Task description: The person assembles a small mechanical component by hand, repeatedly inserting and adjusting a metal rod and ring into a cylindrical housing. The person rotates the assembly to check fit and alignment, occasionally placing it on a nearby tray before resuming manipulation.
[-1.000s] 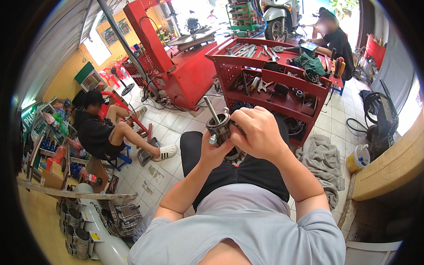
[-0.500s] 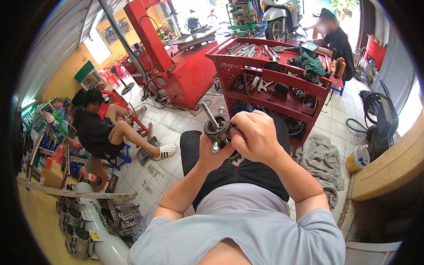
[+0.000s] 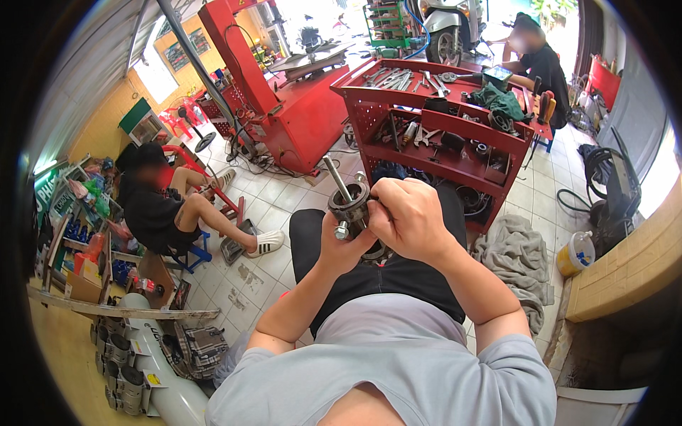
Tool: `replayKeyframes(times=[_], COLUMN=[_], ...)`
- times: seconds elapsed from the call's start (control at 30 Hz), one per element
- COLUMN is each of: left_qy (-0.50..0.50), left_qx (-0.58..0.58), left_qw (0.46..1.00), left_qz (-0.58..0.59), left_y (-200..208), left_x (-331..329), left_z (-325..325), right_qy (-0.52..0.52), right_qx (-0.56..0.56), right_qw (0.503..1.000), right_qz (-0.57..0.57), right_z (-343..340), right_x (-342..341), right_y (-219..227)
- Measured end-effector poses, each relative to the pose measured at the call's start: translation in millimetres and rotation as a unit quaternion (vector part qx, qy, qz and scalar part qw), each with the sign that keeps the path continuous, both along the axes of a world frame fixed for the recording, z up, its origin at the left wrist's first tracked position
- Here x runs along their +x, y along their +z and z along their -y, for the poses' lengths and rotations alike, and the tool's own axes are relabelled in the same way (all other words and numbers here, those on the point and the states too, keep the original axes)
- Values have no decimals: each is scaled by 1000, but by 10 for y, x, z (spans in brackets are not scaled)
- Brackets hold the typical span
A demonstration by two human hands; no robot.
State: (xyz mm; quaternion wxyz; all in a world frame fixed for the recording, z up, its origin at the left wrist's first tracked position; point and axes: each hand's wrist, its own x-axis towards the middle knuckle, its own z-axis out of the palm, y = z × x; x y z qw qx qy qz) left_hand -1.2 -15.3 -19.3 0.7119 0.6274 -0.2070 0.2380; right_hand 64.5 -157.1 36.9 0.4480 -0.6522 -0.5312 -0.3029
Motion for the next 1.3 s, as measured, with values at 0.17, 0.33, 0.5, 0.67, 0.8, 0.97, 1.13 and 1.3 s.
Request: replayKeyframes(times=[0.17, 0.33, 0.5, 0.67, 0.8, 0.97, 1.13, 1.3], left_qy=[27, 99, 194, 210, 186, 137, -99, -113], left_qx=[41, 67, 129, 183, 158, 136, -45, -142], left_qw=[999, 993, 972, 960, 970, 981, 954, 907], left_qz=[17, 8, 30, 44, 11, -35, -278, -379], left_y=[9, 37, 22, 75, -71, -305, -773, -942], left_x=[21, 57, 159, 163, 277, 535, 910, 1186], left_z=[-28, -57, -183, -236, -265, -340, -750, -1001], right_qy=[14, 46, 135, 148, 181, 159, 209, 258], right_qx=[-1, -18, -19, -71, -47, -15, -28, 7], right_qw=[999, 994, 967, 974, 961, 932, 812, 756], right_qz=[-34, -100, -216, -158, -203, -326, -544, -602], right_z=[-8, -21, -41, -110, -254, -489, -686, -947], right_x=[4, 128, 304, 260, 342, 691, 1091, 1576], right_y=[-21, -85, -225, -217, -311, -745, -1110, -1501])
